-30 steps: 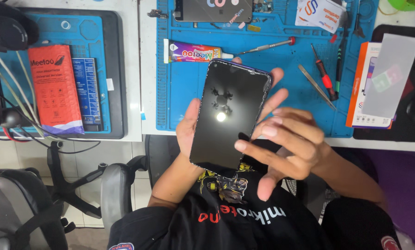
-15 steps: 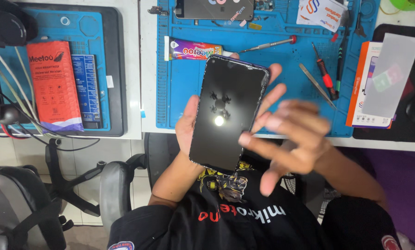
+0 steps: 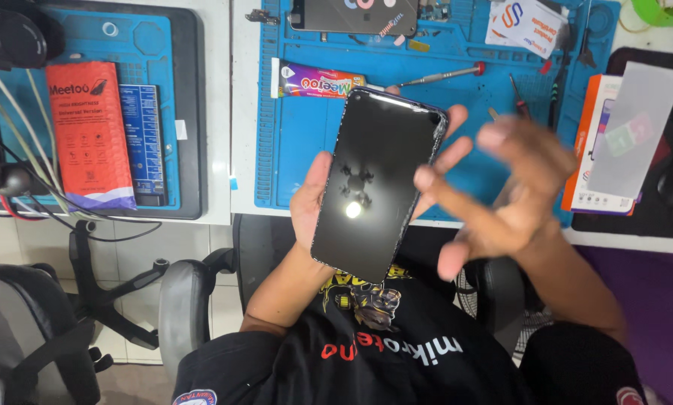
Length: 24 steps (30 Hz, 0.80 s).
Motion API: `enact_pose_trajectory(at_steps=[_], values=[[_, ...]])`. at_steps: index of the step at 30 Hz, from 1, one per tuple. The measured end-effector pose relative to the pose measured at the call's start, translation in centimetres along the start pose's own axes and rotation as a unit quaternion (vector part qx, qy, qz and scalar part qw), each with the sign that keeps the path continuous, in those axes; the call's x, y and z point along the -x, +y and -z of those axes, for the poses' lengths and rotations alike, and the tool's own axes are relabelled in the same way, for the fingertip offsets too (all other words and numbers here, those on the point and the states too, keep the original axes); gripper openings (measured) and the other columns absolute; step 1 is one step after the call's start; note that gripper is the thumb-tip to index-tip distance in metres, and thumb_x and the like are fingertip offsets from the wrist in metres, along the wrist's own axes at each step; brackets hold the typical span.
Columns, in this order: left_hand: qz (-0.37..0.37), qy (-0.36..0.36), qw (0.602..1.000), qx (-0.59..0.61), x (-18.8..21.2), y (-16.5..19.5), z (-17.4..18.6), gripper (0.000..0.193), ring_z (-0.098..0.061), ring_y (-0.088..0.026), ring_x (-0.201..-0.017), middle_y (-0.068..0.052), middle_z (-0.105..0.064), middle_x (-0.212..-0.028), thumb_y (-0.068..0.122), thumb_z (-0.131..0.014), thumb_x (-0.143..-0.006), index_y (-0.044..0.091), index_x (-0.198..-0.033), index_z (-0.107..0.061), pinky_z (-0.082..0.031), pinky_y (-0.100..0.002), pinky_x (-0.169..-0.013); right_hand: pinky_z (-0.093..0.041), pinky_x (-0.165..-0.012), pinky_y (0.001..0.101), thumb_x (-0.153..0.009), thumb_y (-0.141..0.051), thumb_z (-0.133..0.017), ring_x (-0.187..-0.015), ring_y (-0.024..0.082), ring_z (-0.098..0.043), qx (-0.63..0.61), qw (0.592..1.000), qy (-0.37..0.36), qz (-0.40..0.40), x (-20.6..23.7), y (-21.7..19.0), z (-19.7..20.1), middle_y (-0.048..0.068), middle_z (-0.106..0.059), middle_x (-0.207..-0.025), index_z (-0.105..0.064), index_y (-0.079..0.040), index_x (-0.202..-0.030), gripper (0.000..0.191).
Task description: The person wipes the nozzle of an adhesive tube with a tissue and caps the tube, then picks up a smartphone from the repair mat. They wipe the phone's screen with a cloth, turn the phone over in their hands, and continue wiping the screen and edges with a tissue.
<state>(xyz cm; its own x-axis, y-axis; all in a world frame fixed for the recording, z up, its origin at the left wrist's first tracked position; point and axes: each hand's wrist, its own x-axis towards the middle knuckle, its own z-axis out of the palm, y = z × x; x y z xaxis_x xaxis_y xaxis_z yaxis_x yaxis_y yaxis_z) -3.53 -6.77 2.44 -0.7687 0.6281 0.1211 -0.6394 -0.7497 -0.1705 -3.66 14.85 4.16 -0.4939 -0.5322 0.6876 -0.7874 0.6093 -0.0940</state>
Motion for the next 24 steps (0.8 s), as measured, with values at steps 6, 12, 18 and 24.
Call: enact_pose_trajectory(at_steps=[6, 12, 18, 24], values=[[-0.019, -0.028, 0.999, -0.013, -0.6, 0.5, 0.6, 0.076, -0.002, -0.04, -0.162, -0.023, 0.002, -0.174, 0.042, -0.06, -0.108, 0.018, -0.166, -0.017, -0.024, -0.051, -0.131, -0.05, -0.099, 0.0463, -0.096, -0.083, -0.032, -0.115, 0.028, -0.047, -0.122, 0.992, 0.006, 0.012, 2.2, -4.1, -1.3, 0.01, -0.049, -0.124, -0.085, -0.024, -0.106, 0.08], [-0.014, -0.022, 1.0, -0.014, -0.7, 0.1, 0.3, 0.077, -0.003, -0.04, -0.161, -0.023, 0.001, -0.174, 0.043, -0.06, -0.107, 0.018, -0.166, -0.018, -0.026, -0.05, -0.131, -0.05, -0.096, 0.0492, -0.1, -0.081, -0.027, -0.115, 0.034, -0.046, -0.076, 0.997, 0.016, 0.0, 1.3, -1.6, -1.1, 0.015, -0.045, -0.129, -0.085, -0.024, -0.11, 0.081], [-0.021, 0.027, 0.999, 0.007, -0.7, -0.1, -0.3, 0.082, -0.008, -0.041, -0.162, -0.023, -0.002, -0.177, 0.041, -0.062, -0.098, 0.019, -0.165, -0.02, -0.028, -0.049, -0.132, -0.054, -0.084, 0.0513, -0.1, -0.076, -0.027, -0.11, 0.04, -0.054, -0.011, 1.0, 0.018, 0.007, 0.0, 1.8, -0.9, 0.021, -0.045, -0.129, -0.086, -0.016, -0.107, 0.084], [-0.047, -0.017, 0.999, -0.016, -1.1, 0.2, 0.5, 0.075, -0.009, -0.039, -0.161, -0.023, -0.005, -0.173, 0.043, -0.062, -0.107, 0.016, -0.165, -0.022, -0.028, -0.05, -0.13, -0.054, -0.092, 0.0478, -0.099, -0.08, -0.034, -0.111, 0.034, -0.052, -0.115, 0.993, 0.004, 0.01, 1.2, -2.4, -1.7, 0.014, -0.048, -0.13, -0.084, -0.019, -0.108, 0.079]])
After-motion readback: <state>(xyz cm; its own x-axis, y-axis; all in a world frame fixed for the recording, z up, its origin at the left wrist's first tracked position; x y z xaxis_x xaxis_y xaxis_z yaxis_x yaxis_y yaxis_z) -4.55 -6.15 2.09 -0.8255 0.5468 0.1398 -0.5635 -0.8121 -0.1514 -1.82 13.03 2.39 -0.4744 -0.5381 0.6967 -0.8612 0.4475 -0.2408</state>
